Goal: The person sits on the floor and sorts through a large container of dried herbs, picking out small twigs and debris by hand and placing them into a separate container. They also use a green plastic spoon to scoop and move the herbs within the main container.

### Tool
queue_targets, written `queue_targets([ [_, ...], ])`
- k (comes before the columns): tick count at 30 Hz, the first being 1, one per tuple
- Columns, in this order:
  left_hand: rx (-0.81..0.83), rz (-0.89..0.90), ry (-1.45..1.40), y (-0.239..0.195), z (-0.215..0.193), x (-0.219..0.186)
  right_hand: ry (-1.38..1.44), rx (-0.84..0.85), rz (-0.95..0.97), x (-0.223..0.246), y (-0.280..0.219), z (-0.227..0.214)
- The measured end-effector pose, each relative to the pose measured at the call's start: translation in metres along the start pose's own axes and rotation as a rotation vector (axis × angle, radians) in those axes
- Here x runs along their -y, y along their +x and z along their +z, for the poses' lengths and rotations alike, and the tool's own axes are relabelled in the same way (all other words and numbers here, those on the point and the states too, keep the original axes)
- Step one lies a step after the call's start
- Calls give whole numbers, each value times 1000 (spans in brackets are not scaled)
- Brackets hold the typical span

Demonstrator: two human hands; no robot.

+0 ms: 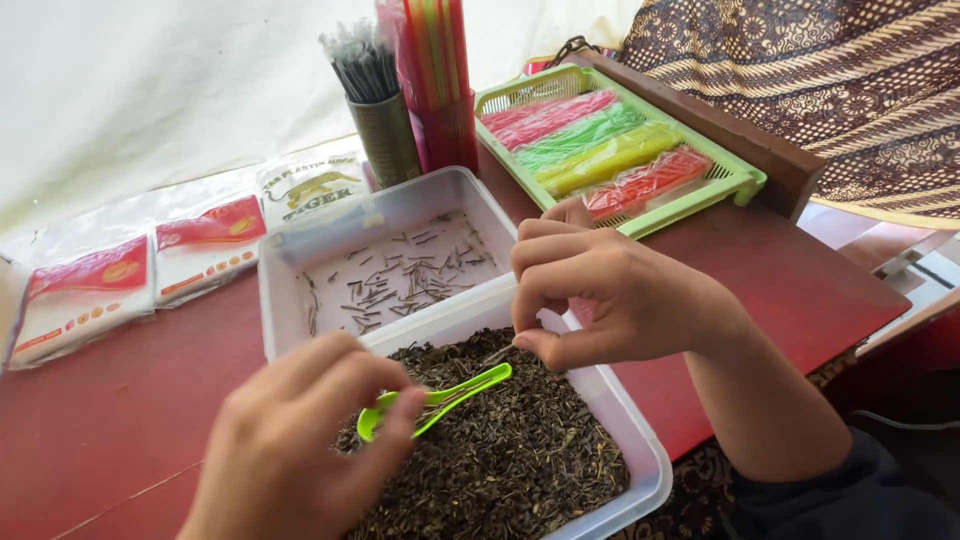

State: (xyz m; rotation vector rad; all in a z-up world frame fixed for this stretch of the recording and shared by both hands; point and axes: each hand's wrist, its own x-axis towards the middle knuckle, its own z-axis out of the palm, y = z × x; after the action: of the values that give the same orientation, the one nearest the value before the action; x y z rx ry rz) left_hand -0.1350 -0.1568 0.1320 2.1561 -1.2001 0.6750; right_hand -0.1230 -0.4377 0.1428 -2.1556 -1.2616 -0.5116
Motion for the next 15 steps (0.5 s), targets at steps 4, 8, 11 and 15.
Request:
queue_targets([
  [4, 61, 98, 34, 12, 17, -15, 24, 15, -20, 6, 0, -3],
  [8, 87, 94, 20, 15, 31, -20, 56, 34, -41, 6, -1, -4],
  [11, 68, 95, 29, 14, 35, -21, 102, 48, -69, 6, -1, -4],
  [15, 69, 66, 77, 5, 39, -20, 148, 68, -106, 11, 2, 0],
])
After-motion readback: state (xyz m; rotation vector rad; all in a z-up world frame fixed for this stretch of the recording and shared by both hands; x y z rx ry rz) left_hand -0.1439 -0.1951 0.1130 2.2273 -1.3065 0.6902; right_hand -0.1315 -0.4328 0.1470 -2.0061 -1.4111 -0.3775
